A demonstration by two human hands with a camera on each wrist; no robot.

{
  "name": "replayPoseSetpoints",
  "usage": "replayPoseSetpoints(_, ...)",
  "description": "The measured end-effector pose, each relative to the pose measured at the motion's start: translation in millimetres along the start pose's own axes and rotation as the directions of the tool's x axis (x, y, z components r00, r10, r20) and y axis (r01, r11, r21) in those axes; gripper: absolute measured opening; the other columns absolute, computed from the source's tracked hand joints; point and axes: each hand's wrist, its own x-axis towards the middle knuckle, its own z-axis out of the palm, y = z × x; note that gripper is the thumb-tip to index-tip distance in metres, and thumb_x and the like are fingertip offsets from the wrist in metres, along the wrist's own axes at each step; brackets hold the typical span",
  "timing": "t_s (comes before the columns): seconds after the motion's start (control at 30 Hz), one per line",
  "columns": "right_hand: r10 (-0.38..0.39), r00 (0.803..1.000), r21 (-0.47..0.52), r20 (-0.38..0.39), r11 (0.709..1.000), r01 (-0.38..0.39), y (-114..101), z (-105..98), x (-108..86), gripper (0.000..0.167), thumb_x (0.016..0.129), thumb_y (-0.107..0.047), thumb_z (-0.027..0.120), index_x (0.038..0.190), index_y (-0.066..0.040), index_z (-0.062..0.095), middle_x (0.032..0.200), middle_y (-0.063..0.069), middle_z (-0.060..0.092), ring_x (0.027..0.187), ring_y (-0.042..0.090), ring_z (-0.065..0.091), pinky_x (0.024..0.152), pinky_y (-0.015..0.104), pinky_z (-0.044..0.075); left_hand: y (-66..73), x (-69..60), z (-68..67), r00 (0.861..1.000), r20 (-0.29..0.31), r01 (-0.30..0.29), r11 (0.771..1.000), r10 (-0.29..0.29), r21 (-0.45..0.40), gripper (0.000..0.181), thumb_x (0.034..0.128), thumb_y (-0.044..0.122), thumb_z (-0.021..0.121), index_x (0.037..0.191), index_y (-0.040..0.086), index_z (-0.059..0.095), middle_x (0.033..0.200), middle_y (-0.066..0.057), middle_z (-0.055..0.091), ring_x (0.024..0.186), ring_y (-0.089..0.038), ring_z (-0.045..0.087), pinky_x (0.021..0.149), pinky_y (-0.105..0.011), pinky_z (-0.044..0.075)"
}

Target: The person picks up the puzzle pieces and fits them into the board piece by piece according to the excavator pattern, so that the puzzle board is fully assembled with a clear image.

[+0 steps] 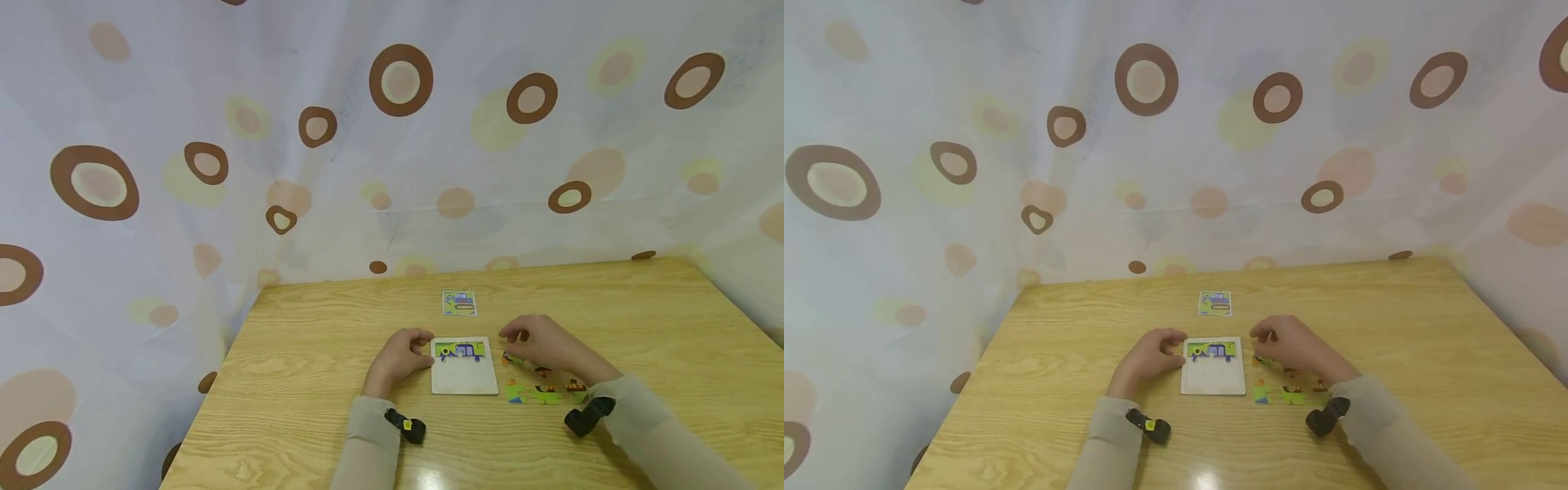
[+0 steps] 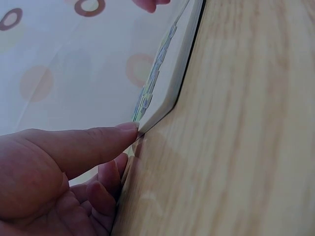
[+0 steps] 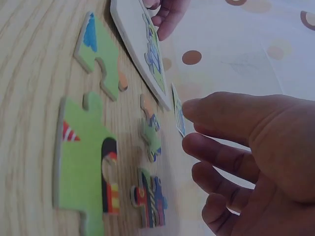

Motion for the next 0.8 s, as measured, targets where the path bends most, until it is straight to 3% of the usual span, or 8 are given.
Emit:
replayPoseSetpoints(0.23,0.042,0.997,0.009,0.064,0.999,-0.043,7.6,-0.1,-8.2,0.031,0.086,-0.005,0.072,0.117,-0.001,0.068,0.102,0.003,0.064,0.089,0.018,0.056,0.074,0.036,0.05,0.3,-0.5,0.2,1.0,0.002,0.008,1.0,-0.008,0.002,0.039,0.0867,0.006,0.076,0.125,0.006,0.066,0.111,-0.003,0.062,0.089,-0.015,0.05,0.08,-0.033,0.044)
replayPoseSetpoints(0.43,0.062,0.993,-0.004,0.103,0.998,-0.062,11.3,-0.3,-12.5,0.034,0.086,-0.009,0.073,0.118,-0.003,0.066,0.109,0.003,0.063,0.092,0.019,0.055,0.077,0.039,0.049,2.0,-0.5,-0.5,1.0,0.003,0.005,1.0,-0.005,0.009,0.039,0.0864,0.006,0.076,0.124,0.006,0.067,0.111,-0.004,0.062,0.088,-0.015,0.05,0.079,-0.032,0.044)
replayPoseSetpoints(0.8,0.017,0.995,0.018,0.097,1.0,-0.019,14.8,3.5,-13.1,0.028,0.087,-0.007,0.072,0.115,-0.005,0.067,0.107,0.002,0.064,0.087,0.016,0.055,0.074,0.036,0.049,3.1,-0.7,-1.1,1.0,0.005,0.002,1.0,-0.002,0.002,0.039,0.0866,0.005,0.076,0.124,0.005,0.066,0.109,-0.004,0.062,0.087,-0.015,0.049,0.078,-0.031,0.044)
